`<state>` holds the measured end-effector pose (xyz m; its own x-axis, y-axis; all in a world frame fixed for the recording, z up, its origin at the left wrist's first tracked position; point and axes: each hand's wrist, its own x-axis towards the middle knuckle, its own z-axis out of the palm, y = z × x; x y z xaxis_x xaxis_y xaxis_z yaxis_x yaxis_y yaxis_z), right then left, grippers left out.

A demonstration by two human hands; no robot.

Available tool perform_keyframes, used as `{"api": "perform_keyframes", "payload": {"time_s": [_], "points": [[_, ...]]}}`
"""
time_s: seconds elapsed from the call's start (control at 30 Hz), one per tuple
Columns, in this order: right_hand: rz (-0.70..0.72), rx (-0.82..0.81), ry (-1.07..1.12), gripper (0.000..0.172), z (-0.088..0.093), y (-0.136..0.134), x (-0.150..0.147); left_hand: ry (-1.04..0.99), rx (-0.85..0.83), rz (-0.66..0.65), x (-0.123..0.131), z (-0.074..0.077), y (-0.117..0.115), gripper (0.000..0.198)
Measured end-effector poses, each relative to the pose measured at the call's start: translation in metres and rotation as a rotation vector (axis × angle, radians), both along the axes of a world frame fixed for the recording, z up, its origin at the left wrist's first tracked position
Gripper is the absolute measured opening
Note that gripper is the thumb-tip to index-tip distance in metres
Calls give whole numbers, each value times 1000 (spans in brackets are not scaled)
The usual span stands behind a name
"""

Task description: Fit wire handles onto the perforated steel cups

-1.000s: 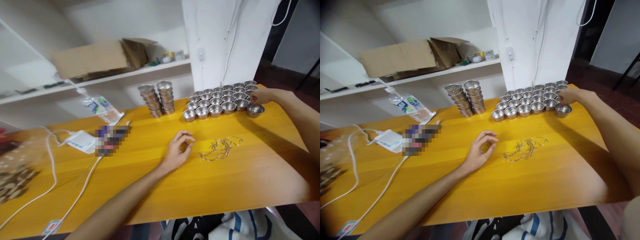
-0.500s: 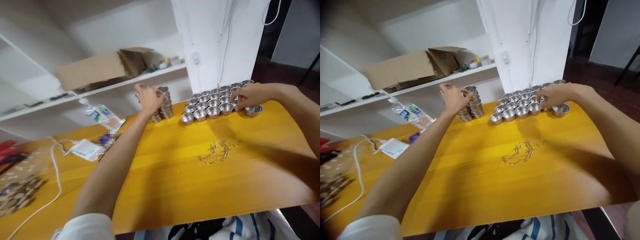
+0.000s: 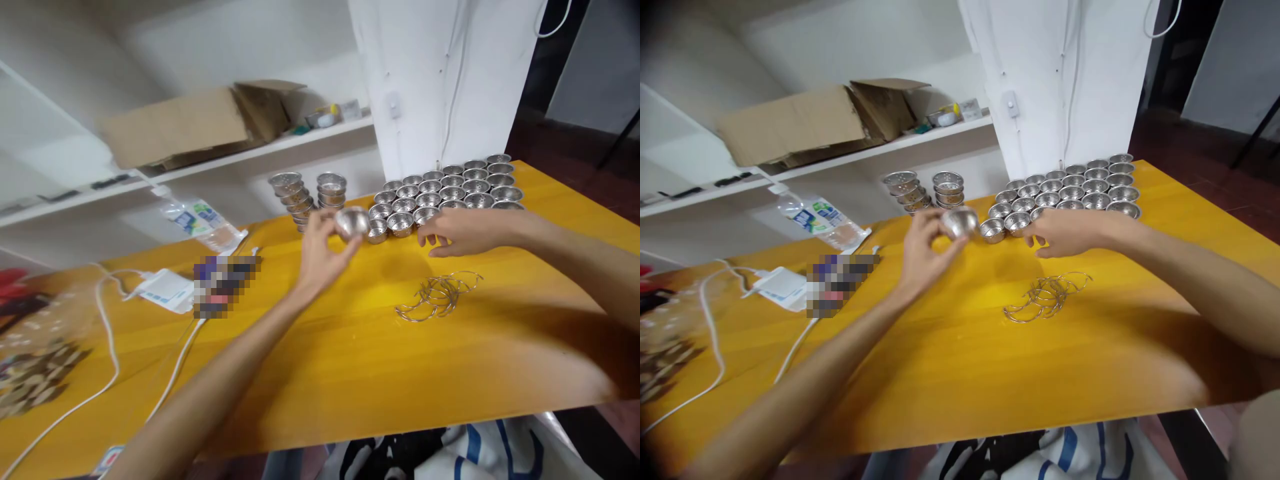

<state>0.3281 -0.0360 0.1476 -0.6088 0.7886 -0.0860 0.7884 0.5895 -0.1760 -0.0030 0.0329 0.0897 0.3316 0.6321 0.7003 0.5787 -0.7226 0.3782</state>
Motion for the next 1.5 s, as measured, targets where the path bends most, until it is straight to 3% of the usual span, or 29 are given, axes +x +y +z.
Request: {"api": "perform_keyframes", "payload": {"time_s": [0.1, 0.2, 0.3, 0.47, 0.57, 0.67, 0.77, 0.87, 1.0, 1.07, 1.17, 1.37, 1.5], "points": [[22, 45, 16, 27, -5, -1, -9, 37, -143, -63, -17, -44, -43, 24], [53, -3, 66, 23, -6, -6, -13, 20, -288, -123, -23, -63, -56, 27], [105, -22, 28, 23, -16, -15, -23, 35, -349, -218, -18, -66, -54, 26], [196, 155, -220, 27, -53, -16, -37, 66, -373, -300, -10, -65, -59, 23], [209, 160, -244, 30, -67, -10, -36, 103, -377, -345, -10, -66, -61, 22], [195, 138, -215, 25, -66, -9, -33, 116, -370, -345, -11, -67, -60, 23], [149, 148, -114, 20, -52, -3, -32, 119, -367, -343, -11, -69, -58, 25], [51, 158, 161, 34, -31, 30, -46, 115, -361, -351, -10, -69, -58, 27], [-161, 127, 515, 86, -13, 118, -94, 110, -346, -369, -9, -68, -59, 26], [-292, 74, 663, 101, -15, 162, -120, 107, -347, -370, -8, -68, -59, 25], [-292, 48, 775, 114, -28, 206, -150, 105, -357, -369, -8, -69, -58, 24], [-323, 132, 897, 95, -53, 234, -173, 107, -371, -378, -8, -71, -57, 23], [-317, 146, 889, 111, -54, 236, -179, 102, -362, -375, -7, -71, -57, 24]]}}
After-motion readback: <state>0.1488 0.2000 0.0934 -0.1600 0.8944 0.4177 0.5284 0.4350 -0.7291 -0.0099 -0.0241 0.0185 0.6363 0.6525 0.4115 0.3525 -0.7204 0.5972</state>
